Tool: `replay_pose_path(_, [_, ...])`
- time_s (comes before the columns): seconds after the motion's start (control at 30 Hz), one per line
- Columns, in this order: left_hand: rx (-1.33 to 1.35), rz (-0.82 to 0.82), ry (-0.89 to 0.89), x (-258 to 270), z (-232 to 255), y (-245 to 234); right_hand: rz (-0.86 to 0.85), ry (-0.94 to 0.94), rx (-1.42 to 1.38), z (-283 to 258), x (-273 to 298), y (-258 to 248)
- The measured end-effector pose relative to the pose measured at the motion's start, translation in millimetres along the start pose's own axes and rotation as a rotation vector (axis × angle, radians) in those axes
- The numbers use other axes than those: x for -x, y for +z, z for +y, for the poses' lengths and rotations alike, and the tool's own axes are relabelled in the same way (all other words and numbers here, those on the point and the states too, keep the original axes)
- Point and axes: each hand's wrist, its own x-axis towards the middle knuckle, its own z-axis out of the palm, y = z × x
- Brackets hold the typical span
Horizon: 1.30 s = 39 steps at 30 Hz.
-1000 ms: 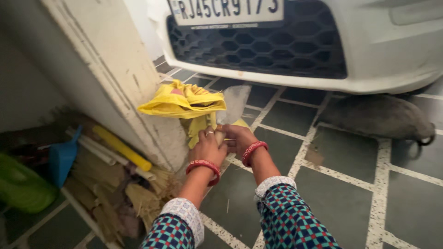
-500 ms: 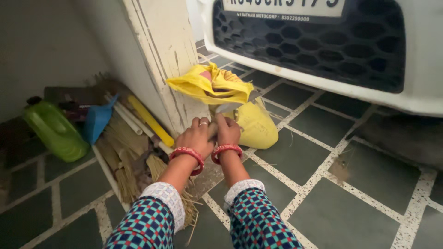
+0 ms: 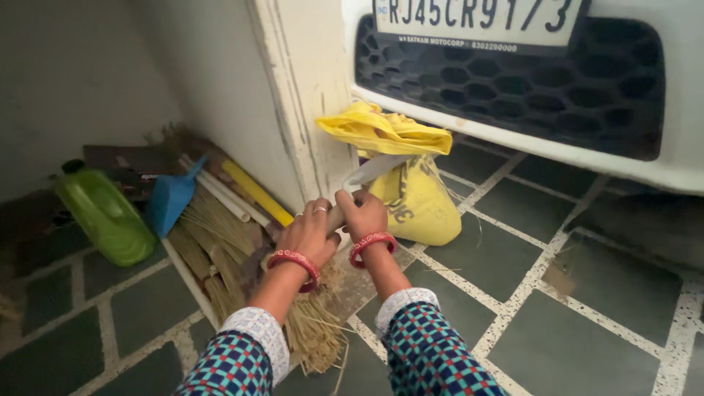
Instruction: The person moves a shoebox, a green jug, and a blue dustpan from a tiled floor into a storage nook, then handles a broom and a metal lid.
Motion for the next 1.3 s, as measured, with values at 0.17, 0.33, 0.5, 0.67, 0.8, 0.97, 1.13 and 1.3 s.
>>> replay_pose_path(0.17, [-0.027, 0.014, 0.045, 19.0, -61.7, -44.4, -0.096, -0.058, 0.050, -40.1, 27.3, 50.4])
replay_pose_path(0.33, [0.036, 0.088, 0.064, 57.3, -134.7, -93.3, -0.297, -0.147, 0.176, -63.3, 65.0, 108.8])
replay_pose_path(0.5, [0.168, 0.034, -0.183, 90.1, -225.1, -129.6, -0.429, -0.121, 0.028, -67.3, 99.4, 205.5])
replay_pose_path(0.67, [0.227, 0.272, -0.343, 122.0, -312.2, -124.3, -0.571, -0.032, -0.210, -60.2, 156.8, 305.1])
replay_pose_path(0.8, [0.381, 0.274, -0.638, 147.0, -353.5, -134.0, -0.607, 0.220, -0.248, -60.0, 206.4, 365.1])
replay_pose_path(0.97, [1.058, 0.241, -1.001, 155.9, -403.3, -121.3, -0.743, 0.319, -0.165, -67.5, 237.8, 390.1])
replay_pose_path(1.13, [1.506, 0.436, -1.059, 136.3, -451.3, -87.5, -0.895, 0.327, -0.112, -75.9, 244.5, 399.3])
replay_pose_path(1.3, [1.605, 0.410, -1.154, 130.4, -447.3, -98.0, -0.835, 0.309, -0.100, -65.9, 228.2, 412.2])
